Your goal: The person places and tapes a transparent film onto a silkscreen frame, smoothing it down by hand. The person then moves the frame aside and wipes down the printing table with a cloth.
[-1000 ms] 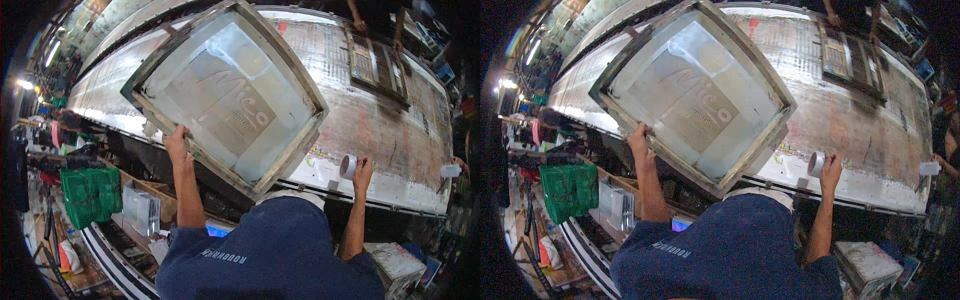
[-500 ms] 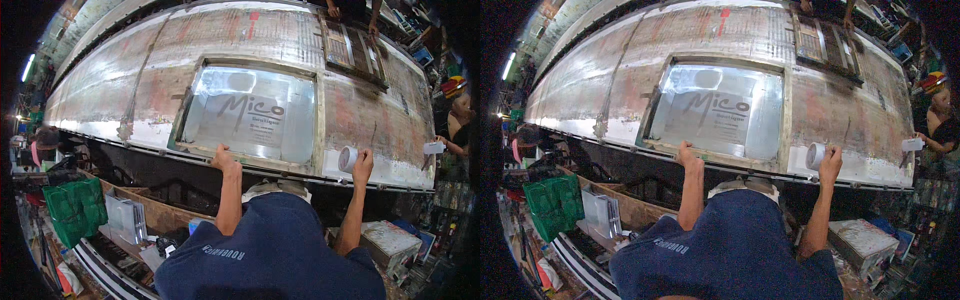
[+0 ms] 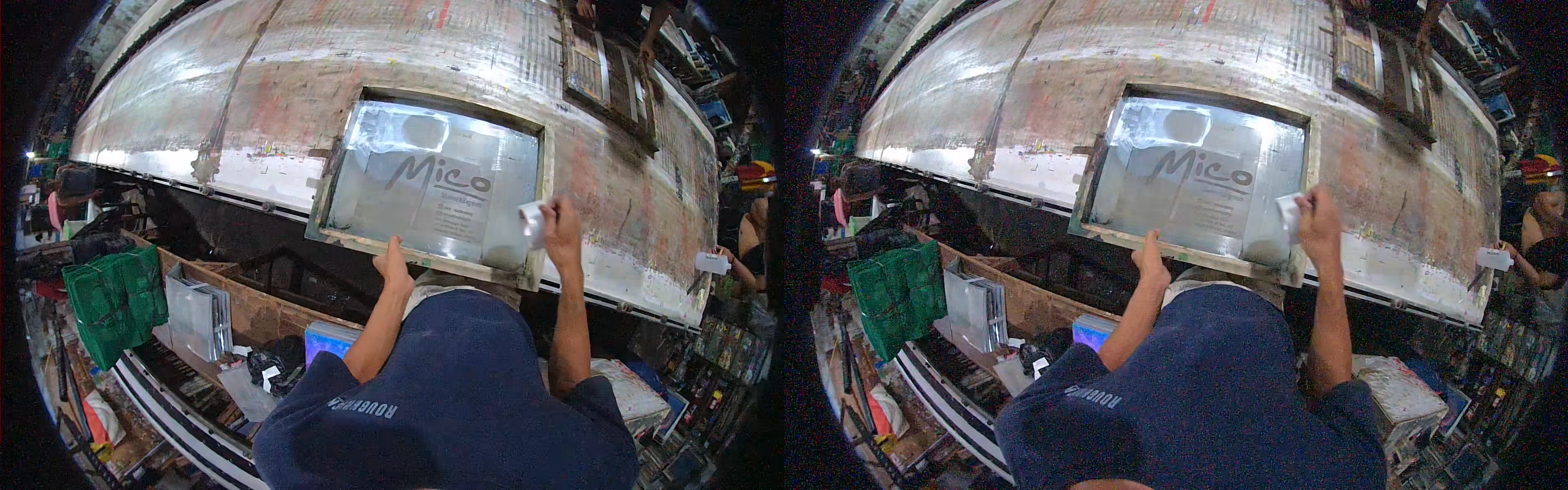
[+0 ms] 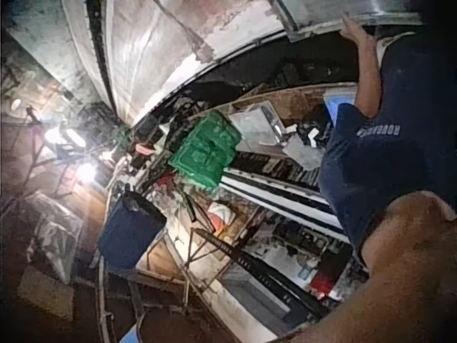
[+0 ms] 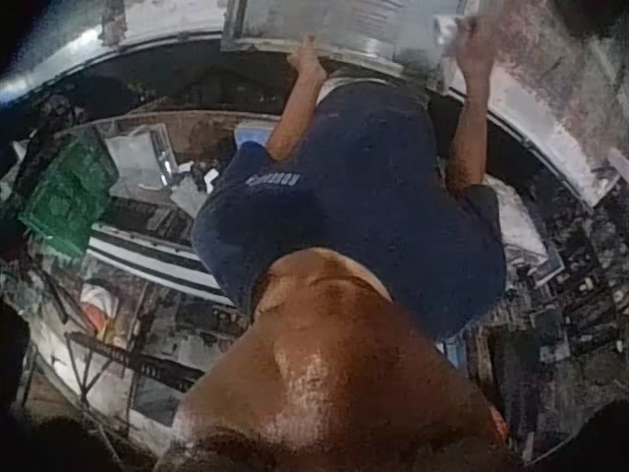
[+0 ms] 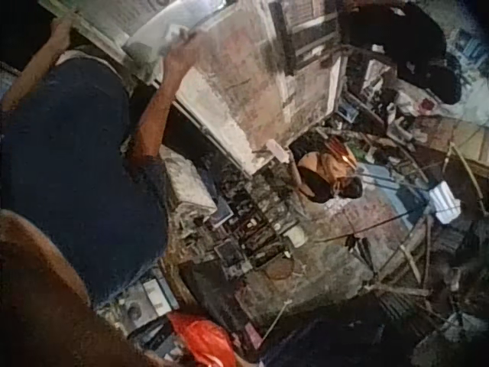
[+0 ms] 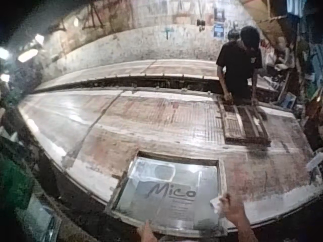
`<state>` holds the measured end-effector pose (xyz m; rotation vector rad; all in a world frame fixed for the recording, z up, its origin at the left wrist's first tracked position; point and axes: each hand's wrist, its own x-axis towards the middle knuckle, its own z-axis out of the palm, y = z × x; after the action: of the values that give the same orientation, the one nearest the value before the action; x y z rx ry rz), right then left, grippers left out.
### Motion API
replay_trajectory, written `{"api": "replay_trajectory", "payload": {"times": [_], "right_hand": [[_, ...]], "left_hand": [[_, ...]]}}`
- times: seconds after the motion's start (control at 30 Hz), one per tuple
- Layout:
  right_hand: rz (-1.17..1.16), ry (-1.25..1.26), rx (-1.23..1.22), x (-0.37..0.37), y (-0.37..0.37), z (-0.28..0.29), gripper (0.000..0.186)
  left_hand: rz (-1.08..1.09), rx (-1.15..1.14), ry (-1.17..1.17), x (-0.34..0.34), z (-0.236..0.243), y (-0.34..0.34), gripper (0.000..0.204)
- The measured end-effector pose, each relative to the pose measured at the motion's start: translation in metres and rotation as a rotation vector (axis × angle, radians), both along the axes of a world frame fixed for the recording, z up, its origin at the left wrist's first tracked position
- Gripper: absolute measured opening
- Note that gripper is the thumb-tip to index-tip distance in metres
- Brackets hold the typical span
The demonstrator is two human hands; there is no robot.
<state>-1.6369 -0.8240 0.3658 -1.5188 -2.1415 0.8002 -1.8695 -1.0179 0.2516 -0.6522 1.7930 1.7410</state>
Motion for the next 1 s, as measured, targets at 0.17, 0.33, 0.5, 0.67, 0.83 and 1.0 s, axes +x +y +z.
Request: {"api": "replay_trajectory", "payload": {"times": [0.17, 0.33, 0.5, 0.67, 0.83, 1.0], "right_hand": [[0.215, 0.06, -0.166, -0.059, -0.004, -0.005, 0.019], [0.377, 0.078, -0.271, -0.094, -0.007, -0.02, 0.021], [0.475, 0.103, -0.34, -0.107, -0.009, -0.04, 0.021], [0.444, 0.176, -0.456, -0.11, 0.005, -0.052, 0.021], [0.404, 0.225, -0.437, -0.116, 0.019, -0.05, 0.025], [0.392, 0.351, -0.556, -0.132, 0.031, -0.044, 0.052]], "left_hand": [[-0.631, -0.225, -0.072, -0.029, 0.041, -0.035, 0.047], [-1.303, -0.514, 0.354, -0.048, 0.092, -0.01, 0.045], [-1.153, 0.032, 0.658, -0.025, 0.095, 0.07, 0.034], [-1.386, -0.02, 0.53, -0.033, 0.086, 0.099, 0.027], [-1.372, 0.106, 0.553, -0.038, 0.045, 0.115, 0.02], [-1.361, -0.074, 0.87, -0.072, 0.008, 0.123, 0.022]]}}
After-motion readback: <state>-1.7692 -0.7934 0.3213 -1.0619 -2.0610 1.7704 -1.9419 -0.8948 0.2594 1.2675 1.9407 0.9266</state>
